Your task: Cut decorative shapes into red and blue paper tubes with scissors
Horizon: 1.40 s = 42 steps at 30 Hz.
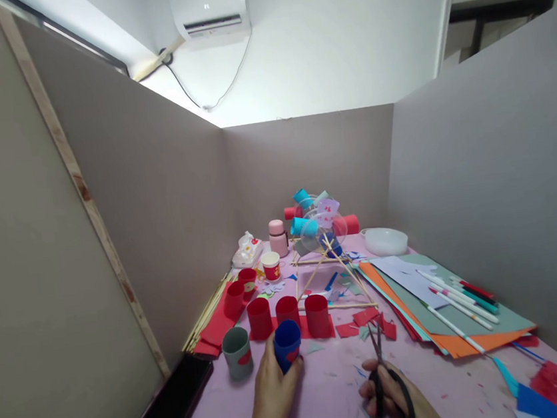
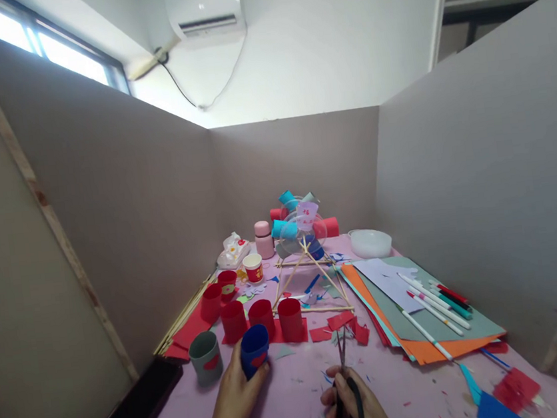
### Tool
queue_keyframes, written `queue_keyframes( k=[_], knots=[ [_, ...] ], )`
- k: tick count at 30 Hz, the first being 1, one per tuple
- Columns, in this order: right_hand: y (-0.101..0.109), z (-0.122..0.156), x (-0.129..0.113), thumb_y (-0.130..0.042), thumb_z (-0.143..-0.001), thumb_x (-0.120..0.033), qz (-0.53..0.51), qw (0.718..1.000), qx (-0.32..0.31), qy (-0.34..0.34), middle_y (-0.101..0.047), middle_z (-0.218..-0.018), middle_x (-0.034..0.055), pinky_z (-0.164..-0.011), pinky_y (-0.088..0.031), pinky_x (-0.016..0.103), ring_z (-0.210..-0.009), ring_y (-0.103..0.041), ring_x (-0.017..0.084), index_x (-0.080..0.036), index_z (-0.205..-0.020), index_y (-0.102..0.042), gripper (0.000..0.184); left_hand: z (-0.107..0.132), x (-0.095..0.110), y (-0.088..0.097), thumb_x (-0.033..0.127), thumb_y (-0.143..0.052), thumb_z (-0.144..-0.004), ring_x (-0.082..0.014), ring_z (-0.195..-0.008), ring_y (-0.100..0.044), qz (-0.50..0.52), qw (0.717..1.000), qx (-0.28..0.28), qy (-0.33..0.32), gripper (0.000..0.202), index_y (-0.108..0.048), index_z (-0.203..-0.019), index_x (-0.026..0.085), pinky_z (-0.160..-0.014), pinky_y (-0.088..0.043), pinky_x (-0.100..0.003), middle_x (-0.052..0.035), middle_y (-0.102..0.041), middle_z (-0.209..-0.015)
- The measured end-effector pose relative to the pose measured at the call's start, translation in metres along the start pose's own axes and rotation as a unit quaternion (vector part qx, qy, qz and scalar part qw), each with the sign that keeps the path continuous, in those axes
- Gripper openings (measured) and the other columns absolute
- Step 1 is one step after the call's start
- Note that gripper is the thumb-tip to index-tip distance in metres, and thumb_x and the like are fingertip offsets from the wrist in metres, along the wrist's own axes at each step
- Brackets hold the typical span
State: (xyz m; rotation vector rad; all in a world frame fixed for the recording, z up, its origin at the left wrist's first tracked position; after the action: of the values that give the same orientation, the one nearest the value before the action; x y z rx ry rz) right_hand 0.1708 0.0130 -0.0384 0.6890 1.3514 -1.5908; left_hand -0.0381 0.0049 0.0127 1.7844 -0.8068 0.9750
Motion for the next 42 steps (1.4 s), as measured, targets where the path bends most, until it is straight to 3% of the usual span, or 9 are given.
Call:
queue_keyframes(
  k=[3,8,21,27,32,42],
  knots=[
    [0.0003,-0.0024,0.0024,-0.075,-0.053,-0.068,-0.005,1.0,0.002,0.003,-0.065,-0.058,-0.0022,-0.032,-0.031,0.012,-0.042,-0.058,0.01,-0.019,-0.094,-0.052,0.067,-0.0005,-0.0024,-0.001,0.026,-0.056,-0.076,-0.0291,-0.113,-0.058,-0.004,1.0,0.006,0.004,0.055,-0.043,-0.126,0.011,-0.097,-0.041,-0.041,-0.0178,-0.062,-0.122],
    [0.0013,-0.0049,0.0027,-0.074,-0.054,-0.069,0.003,1.0,0.004,0.007,-0.065,-0.058,-0.0008,-0.033,-0.033,0.013,-0.043,-0.059,0.011,-0.019,-0.093,-0.054,0.066,0.0,-0.0035,-0.0052,0.028,-0.055,-0.077,-0.0331,-0.129,-0.043,-0.02,0.999,0.03,0.005,0.069,-0.03,-0.136,0.005,-0.105,-0.032,-0.047,-0.0259,-0.047,-0.137],
    [-0.0018,-0.0062,0.007,-0.074,-0.052,-0.07,-0.004,1.0,-0.011,0.01,-0.065,-0.055,-0.001,-0.037,-0.033,0.014,-0.04,-0.058,0.01,-0.019,-0.089,-0.054,0.066,-0.0016,0.0003,-0.0012,0.026,-0.059,-0.076,-0.0303,-0.128,-0.045,-0.015,0.999,0.043,-0.006,0.071,-0.03,-0.14,0.015,-0.105,-0.034,-0.044,-0.0183,-0.051,-0.137],
    [0.0009,-0.0088,0.0086,-0.074,-0.051,-0.071,0.003,1.0,-0.025,-0.002,-0.066,-0.055,-0.0009,-0.036,-0.03,0.015,-0.039,-0.058,0.011,-0.019,-0.088,-0.054,0.067,-0.0038,-0.0067,-0.0025,0.028,-0.063,-0.074,-0.0337,-0.134,-0.037,-0.008,0.999,0.045,0.005,0.082,-0.023,-0.143,0.009,-0.107,-0.029,-0.049,-0.0246,-0.038,-0.146],
    [0.0001,-0.0057,0.0043,-0.073,-0.052,-0.071,0.003,1.0,-0.027,-0.007,-0.066,-0.056,-0.0008,-0.036,-0.027,0.014,-0.041,-0.059,0.011,-0.018,-0.09,-0.053,0.068,-0.0034,-0.0018,0.0002,0.034,-0.055,-0.081,-0.0305,-0.127,-0.047,-0.007,0.999,0.046,0.014,0.073,-0.024,-0.143,0.013,-0.105,-0.035,-0.043,-0.0203,-0.043,-0.144],
    [0.0019,-0.0087,0.0087,-0.068,-0.055,-0.074,0.02,0.999,-0.037,0.002,-0.067,-0.058,0.0003,-0.039,-0.028,0.015,-0.042,-0.058,0.01,-0.019,-0.089,-0.054,0.067,-0.0041,-0.0053,-0.0023,0.037,-0.05,-0.083,-0.0303,-0.13,-0.043,-0.014,0.999,0.021,0.02,0.075,-0.015,-0.144,0.013,-0.106,-0.032,-0.044,-0.0208,-0.038,-0.146]
  ],
)
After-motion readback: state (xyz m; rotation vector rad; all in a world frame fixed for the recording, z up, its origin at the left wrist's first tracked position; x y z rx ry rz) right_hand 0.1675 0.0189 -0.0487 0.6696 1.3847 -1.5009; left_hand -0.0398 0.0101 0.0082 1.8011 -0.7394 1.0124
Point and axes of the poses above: each hand's wrist, its own z-axis away from the middle knuckle, its own y-axis out of the back of the hand, x = y × z, the point moved 1 cm from there along -z, towards the middle knuckle
